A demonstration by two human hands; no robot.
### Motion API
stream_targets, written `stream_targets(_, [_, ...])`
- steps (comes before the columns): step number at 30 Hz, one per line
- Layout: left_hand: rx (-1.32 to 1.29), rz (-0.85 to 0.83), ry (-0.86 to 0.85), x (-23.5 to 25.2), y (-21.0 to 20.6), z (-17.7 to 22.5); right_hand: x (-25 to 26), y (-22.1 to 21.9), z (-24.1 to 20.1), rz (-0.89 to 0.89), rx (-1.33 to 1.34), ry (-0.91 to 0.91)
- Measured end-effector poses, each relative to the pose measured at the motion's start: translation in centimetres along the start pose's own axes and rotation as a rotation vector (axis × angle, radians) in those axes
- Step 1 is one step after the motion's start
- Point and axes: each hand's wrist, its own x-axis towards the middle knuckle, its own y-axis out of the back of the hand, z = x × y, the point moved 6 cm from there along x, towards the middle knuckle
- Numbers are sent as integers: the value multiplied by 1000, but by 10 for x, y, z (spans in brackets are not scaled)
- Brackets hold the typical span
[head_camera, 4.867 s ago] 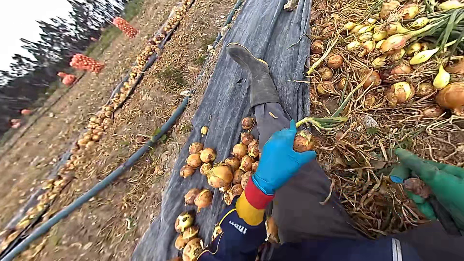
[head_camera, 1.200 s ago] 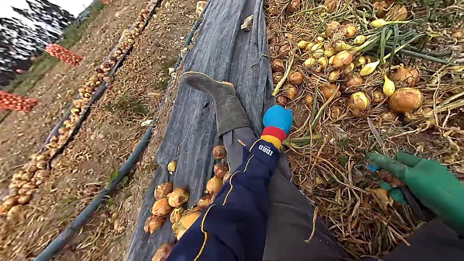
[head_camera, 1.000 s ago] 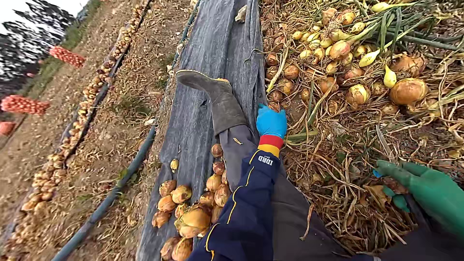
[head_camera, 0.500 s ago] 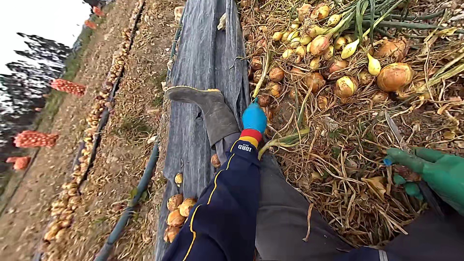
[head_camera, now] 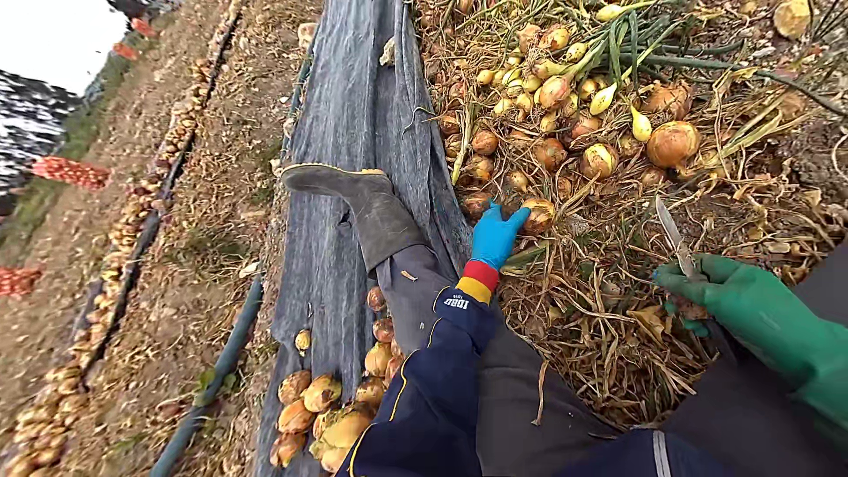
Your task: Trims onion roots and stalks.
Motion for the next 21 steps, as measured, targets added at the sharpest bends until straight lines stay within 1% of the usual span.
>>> stream_targets(2, [151, 224, -5, -18, 3, 19, 0, 4, 0, 19, -52, 30])
stream_targets(3, [182, 308, -48, -21, 6, 29, -1, 5, 0, 17, -67, 37])
stream_targets(4, [158, 346, -110, -22, 8, 37, -3, 6, -1, 14, -60, 43])
stream_targets(5, [87, 322, -162, -18, 7, 42, -5, 6, -2, 13, -39, 54])
stream_targets(6, [39, 242, -193, -12, 5, 46, -7, 5, -3, 10, -13, 65])
stream_targets(7, [71, 141, -208, -4, 0, 48, -8, 5, -2, 3, 7, 70])
stream_targets(8, [159, 49, -201, 3, -4, 49, -9, 4, 0, -8, 17, 73])
stream_targets(9, [250, -23, -166, 9, -8, 49, -10, 2, 3, -18, 32, 75])
stream_targets(11, [358, -148, -40, 20, -12, 44, -13, -2, 5, -26, 53, 69])
stream_targets(13, [329, -254, 75, 30, -9, 38, -16, -10, 5, -53, 62, 64])
stream_targets(14, [262, -275, 117, 36, -4, 35, -19, -16, 4, -75, 71, 61])
stream_targets(15, [141, -259, 149, 42, 4, 31, -21, -22, 2, -102, 81, 63])
stream_targets(17, [-216, -128, 168, 50, 28, 34, -26, -35, -1, -170, 96, 46])
stream_targets(19, [-596, 18, 121, 45, 65, 59, -31, -51, -4, -251, 110, 16])
stream_targets(20, [-835, 47, 79, 37, 82, 75, -34, -60, -6, -293, 112, 8])
stream_targets(21, [-1056, 40, 14, 27, 96, 93, -36, -69, -10, -334, 120, 3])
